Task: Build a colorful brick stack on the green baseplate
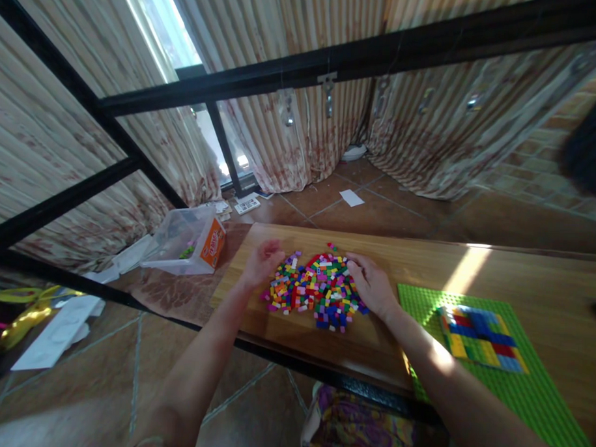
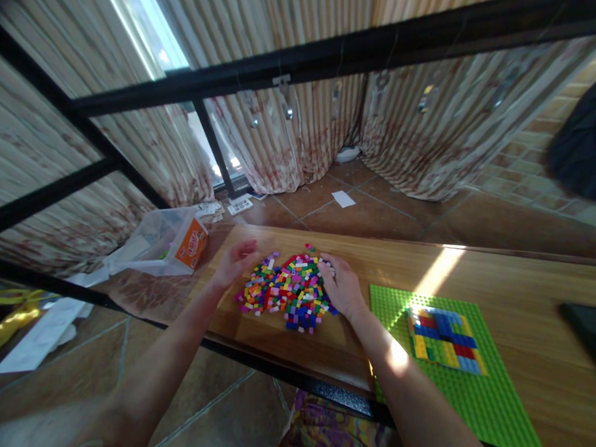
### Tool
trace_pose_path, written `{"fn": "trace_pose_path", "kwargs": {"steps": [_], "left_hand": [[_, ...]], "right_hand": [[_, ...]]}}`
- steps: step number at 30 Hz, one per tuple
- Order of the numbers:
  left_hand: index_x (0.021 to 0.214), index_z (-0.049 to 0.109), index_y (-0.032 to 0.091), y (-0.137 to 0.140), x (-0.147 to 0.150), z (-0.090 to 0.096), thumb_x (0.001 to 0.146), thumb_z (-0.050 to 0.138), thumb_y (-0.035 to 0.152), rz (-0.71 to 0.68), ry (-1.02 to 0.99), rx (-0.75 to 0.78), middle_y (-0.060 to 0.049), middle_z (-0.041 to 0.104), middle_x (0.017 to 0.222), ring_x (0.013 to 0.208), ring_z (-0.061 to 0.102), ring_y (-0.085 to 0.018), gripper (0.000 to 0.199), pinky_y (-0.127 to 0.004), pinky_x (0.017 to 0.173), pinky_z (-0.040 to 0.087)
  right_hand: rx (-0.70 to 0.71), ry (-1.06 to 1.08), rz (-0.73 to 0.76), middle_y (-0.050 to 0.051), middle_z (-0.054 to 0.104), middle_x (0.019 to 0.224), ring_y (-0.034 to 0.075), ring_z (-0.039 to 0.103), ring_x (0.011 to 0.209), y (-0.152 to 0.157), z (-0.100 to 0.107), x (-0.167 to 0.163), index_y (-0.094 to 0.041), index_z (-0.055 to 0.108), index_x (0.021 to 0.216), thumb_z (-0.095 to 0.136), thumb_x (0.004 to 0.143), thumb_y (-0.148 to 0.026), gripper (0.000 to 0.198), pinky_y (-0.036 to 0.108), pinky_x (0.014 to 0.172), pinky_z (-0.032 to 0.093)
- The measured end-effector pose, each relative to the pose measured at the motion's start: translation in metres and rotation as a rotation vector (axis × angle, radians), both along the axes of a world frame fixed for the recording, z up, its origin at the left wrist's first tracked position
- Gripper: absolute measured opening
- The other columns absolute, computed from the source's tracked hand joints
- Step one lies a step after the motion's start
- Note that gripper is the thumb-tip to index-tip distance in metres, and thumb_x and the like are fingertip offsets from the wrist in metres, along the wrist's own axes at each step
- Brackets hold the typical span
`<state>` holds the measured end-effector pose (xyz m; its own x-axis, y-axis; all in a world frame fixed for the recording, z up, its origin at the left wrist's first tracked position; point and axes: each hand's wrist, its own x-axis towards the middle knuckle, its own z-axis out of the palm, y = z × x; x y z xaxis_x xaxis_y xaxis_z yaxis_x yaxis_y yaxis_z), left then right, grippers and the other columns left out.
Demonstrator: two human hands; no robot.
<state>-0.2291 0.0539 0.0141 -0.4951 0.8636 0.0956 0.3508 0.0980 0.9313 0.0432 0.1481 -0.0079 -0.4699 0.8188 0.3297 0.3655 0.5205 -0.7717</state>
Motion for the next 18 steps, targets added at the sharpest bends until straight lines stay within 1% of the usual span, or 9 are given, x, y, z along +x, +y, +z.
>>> {"fn": "trace_pose_path", "kwargs": {"steps": [2, 4, 6, 8, 11, 13, 18], "left_hand": [[0.107, 0.067, 0.015, -0.002, 0.002, -0.003, 0.071, 0.071, 0.029, -0.024, 0.230, -0.100, -0.011, 0.069, 0.104, 0.097, 0.064, -0.023, 0.039, -0.038, 0.089, 0.049], [0.099, 0.070, 0.017, -0.002, 0.008, -0.004, 0.074, 0.068, 0.026, -0.070, 0.395, -0.140, -0.008, 0.070, 0.099, 0.093, 0.064, -0.021, 0.027, -0.036, 0.087, 0.049], [0.090, 0.071, 0.018, 0.000, 0.016, -0.002, 0.078, 0.064, 0.024, -0.099, 0.490, -0.159, -0.006, 0.071, 0.092, 0.088, 0.064, -0.019, 0.016, -0.032, 0.084, 0.049], [0.084, 0.071, 0.018, 0.002, 0.022, -0.001, 0.080, 0.059, 0.023, -0.104, 0.524, -0.177, -0.005, 0.071, 0.086, 0.082, 0.063, -0.017, 0.014, -0.030, 0.080, 0.049], [0.083, 0.070, 0.018, 0.003, 0.025, 0.001, 0.082, 0.055, 0.021, -0.069, 0.510, -0.185, -0.005, 0.071, 0.085, 0.079, 0.063, -0.017, 0.016, -0.029, 0.077, 0.048], [0.083, 0.070, 0.018, 0.003, 0.023, 0.000, 0.082, 0.054, 0.021, -0.039, 0.456, -0.182, -0.004, 0.071, 0.083, 0.077, 0.062, -0.017, 0.016, -0.028, 0.075, 0.047], [0.077, 0.069, 0.018, -0.001, 0.020, 0.001, 0.075, 0.058, 0.021, 0.084, 0.156, -0.090, -0.003, 0.070, 0.076, 0.075, 0.062, -0.017, 0.012, -0.027, 0.073, 0.047]], "right_hand": [[-0.001, 0.002, -0.001, 0.014, 0.067, 0.115, 0.026, 0.061, 0.109, 0.000, 0.000, 0.000, -0.016, 0.063, 0.115, 0.039, 0.091, -0.051, 0.048, 0.042, 0.098, 0.044], [0.006, 0.002, -0.004, 0.014, 0.068, 0.114, 0.026, 0.061, 0.108, 0.000, -0.001, -0.001, -0.017, 0.064, 0.114, 0.039, 0.091, -0.050, 0.048, 0.042, 0.098, 0.044], [0.014, -0.003, -0.010, 0.014, 0.068, 0.113, 0.026, 0.061, 0.108, 0.000, -0.001, -0.001, -0.017, 0.064, 0.113, 0.039, 0.091, -0.050, 0.047, 0.042, 0.098, 0.044], [0.015, -0.007, -0.013, 0.014, 0.068, 0.113, 0.026, 0.061, 0.107, 0.001, -0.001, -0.002, -0.017, 0.064, 0.112, 0.039, 0.091, -0.050, 0.047, 0.043, 0.098, 0.044], [0.008, 0.003, -0.011, 0.014, 0.068, 0.112, 0.026, 0.062, 0.106, 0.001, -0.002, -0.002, -0.018, 0.064, 0.112, 0.040, 0.091, -0.050, 0.046, 0.042, 0.096, 0.045], [0.005, 0.009, -0.012, 0.013, 0.068, 0.112, 0.026, 0.062, 0.105, 0.001, -0.002, -0.002, -0.019, 0.064, 0.112, 0.040, 0.091, -0.051, 0.045, 0.042, 0.095, 0.045], [0.012, 0.007, -0.004, 0.012, 0.068, 0.111, 0.025, 0.062, 0.104, 0.002, -0.005, -0.002, -0.019, 0.064, 0.111, 0.042, 0.090, -0.050, 0.043, 0.041, 0.095, 0.045]]}}
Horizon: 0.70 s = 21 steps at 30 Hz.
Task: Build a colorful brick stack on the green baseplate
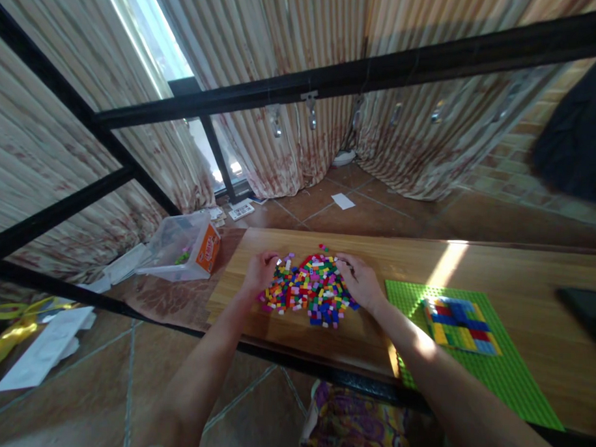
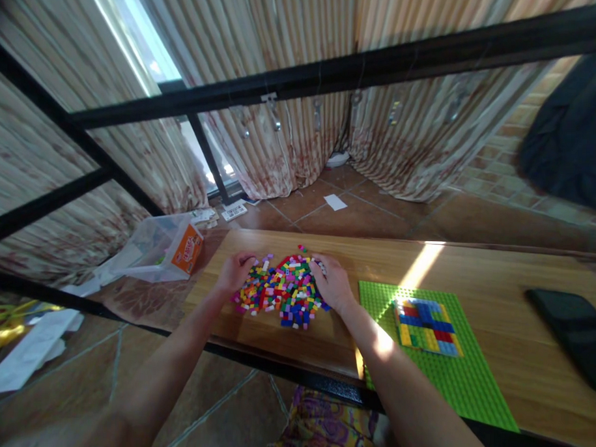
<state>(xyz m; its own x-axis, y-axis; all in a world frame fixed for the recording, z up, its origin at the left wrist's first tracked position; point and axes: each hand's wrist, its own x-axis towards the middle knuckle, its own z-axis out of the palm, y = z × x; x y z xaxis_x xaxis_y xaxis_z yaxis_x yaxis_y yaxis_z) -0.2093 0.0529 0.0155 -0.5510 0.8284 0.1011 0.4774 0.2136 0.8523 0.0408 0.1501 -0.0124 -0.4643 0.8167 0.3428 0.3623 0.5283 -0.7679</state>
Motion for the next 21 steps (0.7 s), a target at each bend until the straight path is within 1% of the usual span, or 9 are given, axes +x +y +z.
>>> {"fn": "trace_pose_path", "kwargs": {"steps": [3, 5, 8, 10, 12, 13, 15, 18, 21], "left_hand": [[0.077, 0.069, 0.016, -0.005, 0.006, 0.009, 0.075, 0.060, 0.028, 0.004, -0.114, 0.043, -0.003, 0.069, 0.075, 0.073, 0.062, -0.015, 0.015, -0.026, 0.070, 0.048], [0.081, 0.070, 0.015, -0.011, 0.017, 0.018, 0.074, 0.063, 0.033, -0.029, -0.296, 0.091, -0.003, 0.070, 0.076, 0.071, 0.062, -0.014, 0.020, -0.025, 0.068, 0.048], [0.086, 0.070, 0.016, -0.022, 0.041, 0.028, 0.069, 0.071, 0.036, -0.090, -0.607, 0.190, -0.004, 0.071, 0.085, 0.074, 0.063, -0.013, 0.026, -0.025, 0.071, 0.050], [0.087, 0.070, 0.017, -0.028, 0.061, 0.032, 0.069, 0.073, 0.035, -0.114, -0.689, 0.217, -0.003, 0.071, 0.086, 0.074, 0.063, -0.012, 0.026, -0.025, 0.073, 0.051], [0.088, 0.070, 0.018, -0.033, 0.082, 0.033, 0.070, 0.073, 0.035, -0.136, -0.720, 0.213, -0.001, 0.071, 0.082, 0.071, 0.063, -0.011, 0.024, -0.026, 0.072, 0.052], [0.088, 0.070, 0.019, -0.034, 0.093, 0.033, 0.071, 0.073, 0.035, -0.149, -0.730, 0.210, -0.001, 0.070, 0.081, 0.071, 0.063, -0.012, 0.024, -0.026, 0.072, 0.052], [0.088, 0.071, 0.019, -0.037, 0.112, 0.032, 0.071, 0.073, 0.036, -0.172, -0.746, 0.207, -0.002, 0.071, 0.081, 0.072, 0.064, -0.013, 0.025, -0.028, 0.074, 0.053], [0.088, 0.070, 0.019, -0.040, 0.134, 0.031, 0.071, 0.073, 0.037, -0.173, -0.743, 0.205, -0.002, 0.071, 0.084, 0.075, 0.064, -0.014, 0.025, -0.028, 0.075, 0.053], [0.088, 0.069, 0.019, -0.045, 0.150, 0.028, 0.073, 0.071, 0.038, -0.193, -0.724, 0.167, -0.001, 0.070, 0.079, 0.072, 0.063, -0.013, 0.025, -0.026, 0.070, 0.052]], "right_hand": [[-0.006, 0.004, 0.000, 0.012, 0.068, 0.111, 0.025, 0.062, 0.104, 0.001, 0.000, 0.000, -0.018, 0.064, 0.111, 0.042, 0.091, -0.048, 0.043, 0.041, 0.095, 0.045], [0.001, 0.020, -0.012, 0.012, 0.068, 0.109, 0.025, 0.062, 0.101, -0.001, 0.004, 0.001, -0.018, 0.064, 0.111, 0.044, 0.090, -0.048, 0.041, 0.041, 0.093, 0.046], [0.061, 0.090, -0.036, 0.010, 0.067, 0.108, 0.025, 0.060, 0.102, -0.015, 0.020, 0.005, -0.021, 0.065, 0.111, 0.051, 0.088, -0.046, 0.037, 0.043, 0.094, 0.046], [0.069, 0.160, 0.021, 0.009, 0.067, 0.109, 0.024, 0.059, 0.105, -0.033, 0.035, 0.006, -0.023, 0.065, 0.110, 0.055, 0.086, -0.043, 0.033, 0.042, 0.096, 0.044], [-0.042, 0.238, 0.106, 0.007, 0.068, 0.108, 0.021, 0.062, 0.098, -0.052, 0.049, 0.005, -0.024, 0.065, 0.112, 0.057, 0.086, -0.041, 0.032, 0.038, 0.091, 0.048], [-0.135, 0.277, 0.136, 0.006, 0.068, 0.104, 0.019, 0.063, 0.090, -0.061, 0.055, 0.004, -0.023, 0.064, 0.114, 0.058, 0.086, -0.041, 0.034, 0.035, 0.083, 0.051], [-0.267, 0.379, 0.136, 0.005, 0.069, 0.094, 0.017, 0.064, 0.081, -0.074, 0.062, 0.003, -0.023, 0.065, 0.111, 0.060, 0.085, -0.041, 0.032, 0.031, 0.074, 0.053], [-0.354, 0.456, 0.094, 0.004, 0.069, 0.088, 0.016, 0.064, 0.076, -0.084, 0.063, 0.007, -0.023, 0.070, 0.095, 0.063, 0.083, -0.040, 0.022, 0.029, 0.069, 0.054], [-0.422, 0.483, 0.105, 0.003, 0.068, 0.081, 0.015, 0.064, 0.070, -0.091, 0.058, 0.019, -0.023, 0.071, 0.088, 0.063, 0.082, -0.039, 0.018, 0.028, 0.065, 0.054]]}}
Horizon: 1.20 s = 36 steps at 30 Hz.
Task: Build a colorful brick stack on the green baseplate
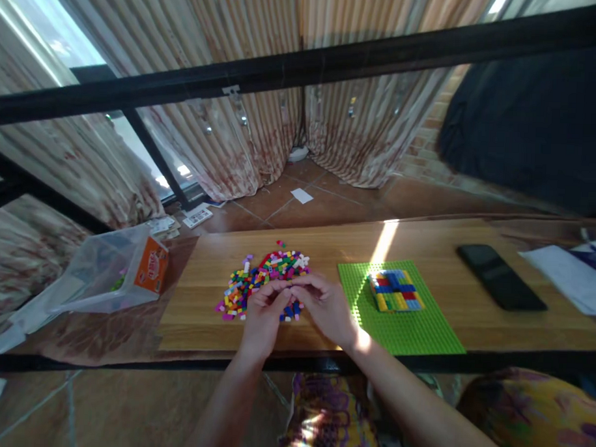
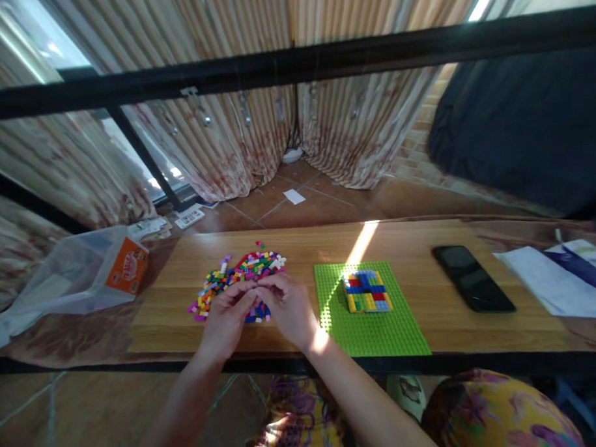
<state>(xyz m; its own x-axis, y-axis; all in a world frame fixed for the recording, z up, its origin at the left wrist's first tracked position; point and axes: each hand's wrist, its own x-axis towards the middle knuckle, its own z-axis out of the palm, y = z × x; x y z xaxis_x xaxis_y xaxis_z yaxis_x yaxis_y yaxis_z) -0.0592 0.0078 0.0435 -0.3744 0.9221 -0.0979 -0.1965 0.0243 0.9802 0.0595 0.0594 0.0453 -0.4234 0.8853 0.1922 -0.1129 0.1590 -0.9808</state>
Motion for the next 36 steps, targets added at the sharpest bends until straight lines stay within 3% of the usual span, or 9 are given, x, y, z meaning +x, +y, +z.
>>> {"fn": "trace_pose_path", "kwargs": {"steps": [6, 8, 12, 14, 20, 24, 28, 32, 36], "left_hand": [[0.087, 0.067, 0.017, -0.003, 0.009, -0.005, 0.075, 0.066, 0.040, -0.061, 0.081, -0.054, -0.001, 0.067, 0.070, 0.064, 0.062, -0.014, 0.026, -0.025, 0.059, 0.049], [0.089, 0.067, 0.018, 0.001, -0.001, -0.007, 0.076, 0.063, 0.039, -0.037, 0.270, -0.069, -0.002, 0.069, 0.075, 0.068, 0.063, -0.016, 0.025, -0.027, 0.063, 0.051], [0.086, 0.068, 0.019, 0.015, -0.031, -0.008, 0.079, 0.057, 0.032, 0.098, 0.834, -0.052, -0.005, 0.071, 0.087, 0.083, 0.065, -0.021, 0.019, -0.034, 0.080, 0.051], [0.085, 0.068, 0.019, 0.022, -0.043, -0.008, 0.079, 0.054, 0.029, 0.084, 1.044, -0.071, -0.006, 0.071, 0.090, 0.086, 0.065, -0.022, 0.018, -0.036, 0.083, 0.050], [0.083, 0.068, 0.020, 0.035, -0.058, -0.015, 0.079, 0.049, 0.024, -0.004, 1.352, -0.202, -0.007, 0.070, 0.084, 0.081, 0.065, -0.023, 0.020, -0.034, 0.077, 0.050], [0.086, 0.068, 0.021, 0.037, -0.061, -0.019, 0.078, 0.051, 0.024, 0.005, 1.439, -0.218, -0.007, 0.069, 0.086, 0.080, 0.065, -0.023, 0.019, -0.033, 0.075, 0.050], [0.088, 0.067, 0.019, 0.032, -0.048, -0.009, 0.080, 0.051, 0.028, 0.034, 1.407, -0.152, -0.008, 0.068, 0.090, 0.083, 0.064, -0.024, 0.020, -0.035, 0.078, 0.050], [0.089, 0.067, 0.019, 0.017, -0.010, 0.004, 0.082, 0.052, 0.030, 0.008, 1.286, -0.008, -0.009, 0.068, 0.093, 0.087, 0.063, -0.024, 0.020, -0.037, 0.082, 0.050], [0.091, 0.066, 0.023, -0.003, 0.043, -0.001, 0.085, 0.052, 0.028, -0.130, 1.108, 0.072, -0.006, 0.067, 0.094, 0.089, 0.063, -0.021, 0.016, -0.034, 0.081, 0.052]], "right_hand": [[-0.159, 0.048, -0.057, 0.002, 0.070, 0.078, 0.015, 0.066, 0.066, -0.021, -0.006, 0.042, -0.024, 0.072, 0.091, 0.068, 0.079, -0.038, 0.019, 0.029, 0.064, 0.056], [-0.190, 0.035, -0.094, 0.002, 0.071, 0.084, 0.016, 0.068, 0.070, -0.026, -0.005, 0.063, -0.024, 0.072, 0.095, 0.069, 0.078, -0.038, 0.022, 0.030, 0.067, 0.057], [-0.224, 0.019, -0.231, 0.003, 0.071, 0.086, 0.017, 0.069, 0.076, -0.025, -0.005, 0.112, -0.023, 0.072, 0.092, 0.070, 0.076, -0.041, 0.024, 0.033, 0.072, 0.058], [-0.211, 0.014, -0.314, 0.003, 0.072, 0.084, 0.018, 0.069, 0.076, -0.018, -0.007, 0.136, -0.023, 0.072, 0.093, 0.072, 0.074, -0.041, 0.026, 0.034, 0.074, 0.058], [-0.054, -0.170, -0.488, 0.006, 0.073, 0.079, 0.019, 0.068, 0.068, 0.025, -0.008, 0.193, -0.020, 0.071, 0.091, 0.071, 0.072, -0.046, 0.033, 0.032, 0.064, 0.056], [0.047, -0.359, -0.437, 0.006, 0.074, 0.084, 0.021, 0.069, 0.075, 0.060, -0.007, 0.210, -0.020, 0.071, 0.088, 0.065, 0.076, -0.047, 0.029, 0.036, 0.072, 0.056], [0.053, -0.394, -0.371, 0.007, 0.074, 0.085, 0.021, 0.068, 0.076, 0.081, -0.011, 0.214, -0.020, 0.071, 0.086, 0.065, 0.076, -0.045, 0.027, 0.038, 0.074, 0.054], [-0.044, -0.270, -0.380, 0.006, 0.074, 0.081, 0.021, 0.067, 0.075, 0.084, -0.022, 0.213, -0.018, 0.071, 0.083, 0.068, 0.072, -0.047, 0.031, 0.037, 0.073, 0.054], [-0.050, -0.202, -0.398, 0.005, 0.073, 0.082, 0.020, 0.066, 0.077, 0.082, -0.032, 0.208, -0.018, 0.072, 0.081, 0.069, 0.071, -0.047, 0.031, 0.036, 0.075, 0.054]]}}
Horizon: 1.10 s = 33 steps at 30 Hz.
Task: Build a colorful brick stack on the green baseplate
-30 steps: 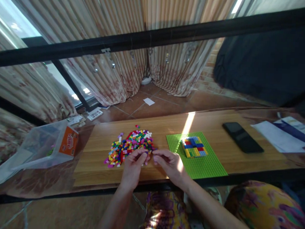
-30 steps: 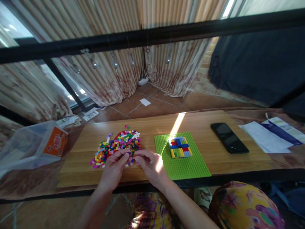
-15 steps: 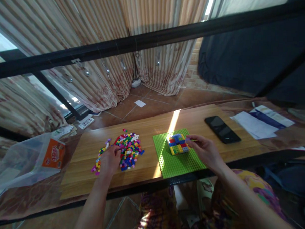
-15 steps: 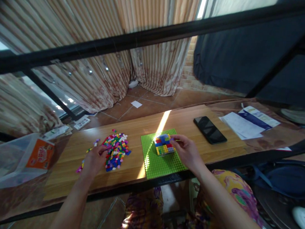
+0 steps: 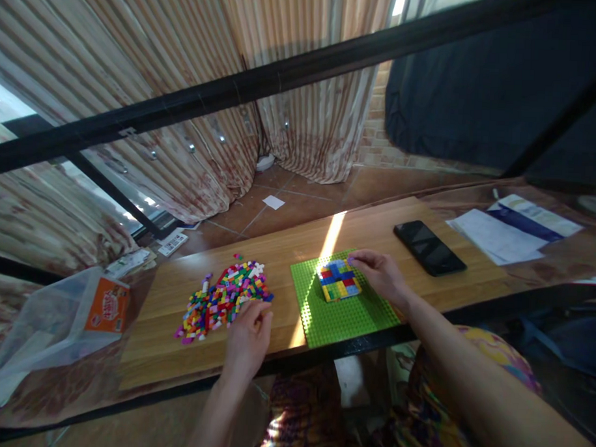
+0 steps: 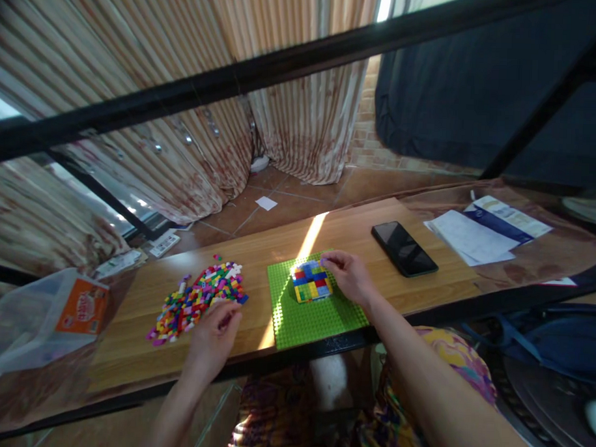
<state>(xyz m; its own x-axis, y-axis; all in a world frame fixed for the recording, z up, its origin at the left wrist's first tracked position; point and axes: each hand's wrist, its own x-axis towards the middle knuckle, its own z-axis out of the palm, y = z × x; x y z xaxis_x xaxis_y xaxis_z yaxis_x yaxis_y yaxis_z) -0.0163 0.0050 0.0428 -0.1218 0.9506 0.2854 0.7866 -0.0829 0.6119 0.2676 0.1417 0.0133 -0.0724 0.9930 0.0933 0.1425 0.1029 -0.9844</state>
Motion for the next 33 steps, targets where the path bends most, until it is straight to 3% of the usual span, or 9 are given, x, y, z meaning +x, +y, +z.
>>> {"fn": "trace_pose_path", "kwargs": {"steps": [4, 7, 12, 22, 28, 33], "left_hand": [[0.088, 0.067, 0.026, -0.014, 0.038, -0.016, 0.085, 0.054, 0.026, -0.127, -0.101, -0.057, -0.005, 0.067, 0.094, 0.089, 0.064, -0.019, 0.013, -0.032, 0.080, 0.053], [0.088, 0.067, 0.027, -0.018, 0.047, -0.023, 0.086, 0.054, 0.025, -0.180, -0.141, -0.112, -0.005, 0.068, 0.094, 0.088, 0.065, -0.019, 0.013, -0.031, 0.080, 0.053], [0.087, 0.067, 0.025, -0.017, 0.041, -0.022, 0.086, 0.054, 0.022, -0.173, -0.169, -0.126, -0.005, 0.068, 0.092, 0.087, 0.065, -0.018, 0.013, -0.031, 0.080, 0.053], [0.088, 0.065, 0.022, -0.018, 0.037, -0.021, 0.088, 0.051, 0.021, -0.196, -0.148, -0.139, -0.007, 0.066, 0.093, 0.088, 0.063, -0.018, 0.013, -0.031, 0.080, 0.051], [0.088, 0.064, 0.019, -0.017, 0.038, -0.021, 0.089, 0.049, 0.019, -0.188, -0.148, -0.129, -0.007, 0.065, 0.093, 0.090, 0.062, -0.018, 0.015, -0.030, 0.082, 0.049], [0.086, 0.064, 0.018, -0.016, 0.038, -0.025, 0.088, 0.050, 0.016, -0.169, -0.140, -0.133, -0.006, 0.065, 0.092, 0.090, 0.061, -0.017, 0.014, -0.029, 0.082, 0.049]], "right_hand": [[0.058, -0.046, 0.010, 0.004, 0.072, 0.084, 0.018, 0.065, 0.076, -0.002, -0.003, -0.005, -0.019, 0.072, 0.084, 0.064, 0.077, -0.044, 0.027, 0.035, 0.075, 0.053], [0.098, -0.153, 0.015, 0.004, 0.071, 0.087, 0.018, 0.063, 0.077, -0.003, -0.003, -0.007, -0.020, 0.072, 0.086, 0.061, 0.080, -0.041, 0.025, 0.034, 0.072, 0.052], [0.205, -0.232, 0.028, 0.008, 0.063, 0.105, 0.021, 0.061, 0.095, -0.003, -0.006, -0.011, -0.022, 0.074, 0.082, 0.062, 0.079, -0.044, 0.025, 0.036, 0.076, 0.052], [0.051, 0.013, 0.003, 0.007, 0.067, 0.101, 0.023, 0.062, 0.096, 0.003, -0.018, -0.013, -0.023, 0.076, 0.085, 0.070, 0.070, -0.051, 0.033, 0.043, 0.090, 0.050], [0.025, 0.017, 0.005, 0.007, 0.069, 0.093, 0.021, 0.064, 0.083, 0.001, -0.019, -0.014, -0.021, 0.075, 0.083, 0.071, 0.069, -0.054, 0.036, 0.039, 0.078, 0.054], [0.116, -0.104, 0.018, 0.009, 0.065, 0.105, 0.021, 0.063, 0.087, -0.002, -0.014, -0.012, -0.022, 0.075, 0.085, 0.066, 0.075, -0.053, 0.033, 0.037, 0.074, 0.054]]}}
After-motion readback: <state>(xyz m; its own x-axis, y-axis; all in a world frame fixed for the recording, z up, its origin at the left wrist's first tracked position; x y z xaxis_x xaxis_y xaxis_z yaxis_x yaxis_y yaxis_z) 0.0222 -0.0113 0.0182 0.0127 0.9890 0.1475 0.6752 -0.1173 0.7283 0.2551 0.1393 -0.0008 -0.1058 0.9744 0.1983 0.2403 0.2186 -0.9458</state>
